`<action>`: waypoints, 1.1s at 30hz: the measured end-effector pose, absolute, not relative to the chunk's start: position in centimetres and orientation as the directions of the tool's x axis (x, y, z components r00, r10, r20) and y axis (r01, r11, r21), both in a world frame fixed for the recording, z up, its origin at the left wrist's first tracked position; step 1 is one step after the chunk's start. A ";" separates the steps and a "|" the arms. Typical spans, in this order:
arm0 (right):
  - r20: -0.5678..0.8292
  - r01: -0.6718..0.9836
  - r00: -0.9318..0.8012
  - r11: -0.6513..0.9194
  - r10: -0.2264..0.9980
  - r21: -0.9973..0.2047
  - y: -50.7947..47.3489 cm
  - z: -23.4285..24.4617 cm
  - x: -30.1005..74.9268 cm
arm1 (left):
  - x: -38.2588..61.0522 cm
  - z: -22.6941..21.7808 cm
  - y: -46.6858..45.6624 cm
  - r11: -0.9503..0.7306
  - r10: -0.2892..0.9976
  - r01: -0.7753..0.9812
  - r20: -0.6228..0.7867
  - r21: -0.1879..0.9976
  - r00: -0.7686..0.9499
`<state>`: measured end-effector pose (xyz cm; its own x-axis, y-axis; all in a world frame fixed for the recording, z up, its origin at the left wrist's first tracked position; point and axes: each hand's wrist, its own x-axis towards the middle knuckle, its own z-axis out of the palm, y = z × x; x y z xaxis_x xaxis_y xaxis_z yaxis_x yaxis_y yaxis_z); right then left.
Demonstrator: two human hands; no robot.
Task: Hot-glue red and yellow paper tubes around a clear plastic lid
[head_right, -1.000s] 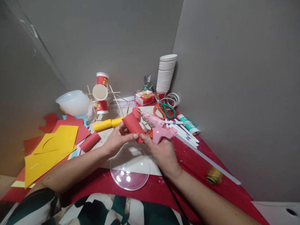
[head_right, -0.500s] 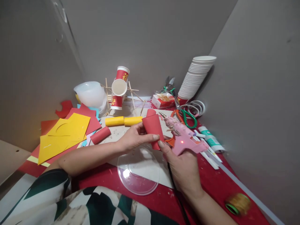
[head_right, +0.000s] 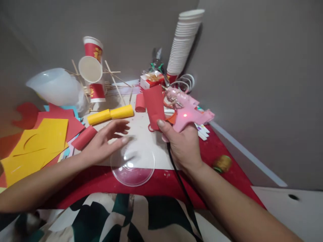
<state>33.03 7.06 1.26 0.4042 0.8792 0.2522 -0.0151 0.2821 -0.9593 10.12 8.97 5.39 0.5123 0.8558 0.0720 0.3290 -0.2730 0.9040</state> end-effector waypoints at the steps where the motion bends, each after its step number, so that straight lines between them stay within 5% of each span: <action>1: 0.231 -0.090 0.439 0.299 0.868 -0.950 7.2 1.5 33.1 | 8.9 5.3 8.1 -0.366 0.822 0.434 0.067 0.823 0.566; 5: 0.216 -0.249 0.480 0.368 0.850 -0.896 7.6 2.5 33.1 | 5.6 3.2 5.1 -0.641 0.674 0.577 0.011 0.507 0.739; 9: 0.193 -0.279 0.447 0.342 0.873 -0.898 7.8 2.8 32.8 | 5.7 0.9 4.5 -0.732 0.616 0.594 -0.049 0.334 0.786; 18: 0.220 -0.226 0.461 0.353 0.860 -0.908 7.8 2.3 33.1 | 8.2 0.9 7.5 -0.751 0.629 0.627 -0.065 0.209 0.775; 25: 0.207 -0.246 0.551 0.394 0.808 -0.885 8.0 3.1 33.3 | 10.7 3.3 10.4 -0.807 0.581 0.564 0.064 0.177 0.811; 33: 0.191 -0.261 0.568 0.396 0.800 -0.880 8.2 3.5 33.9 | 18.0 4.0 14.6 -0.845 0.516 0.530 -0.149 0.077 0.844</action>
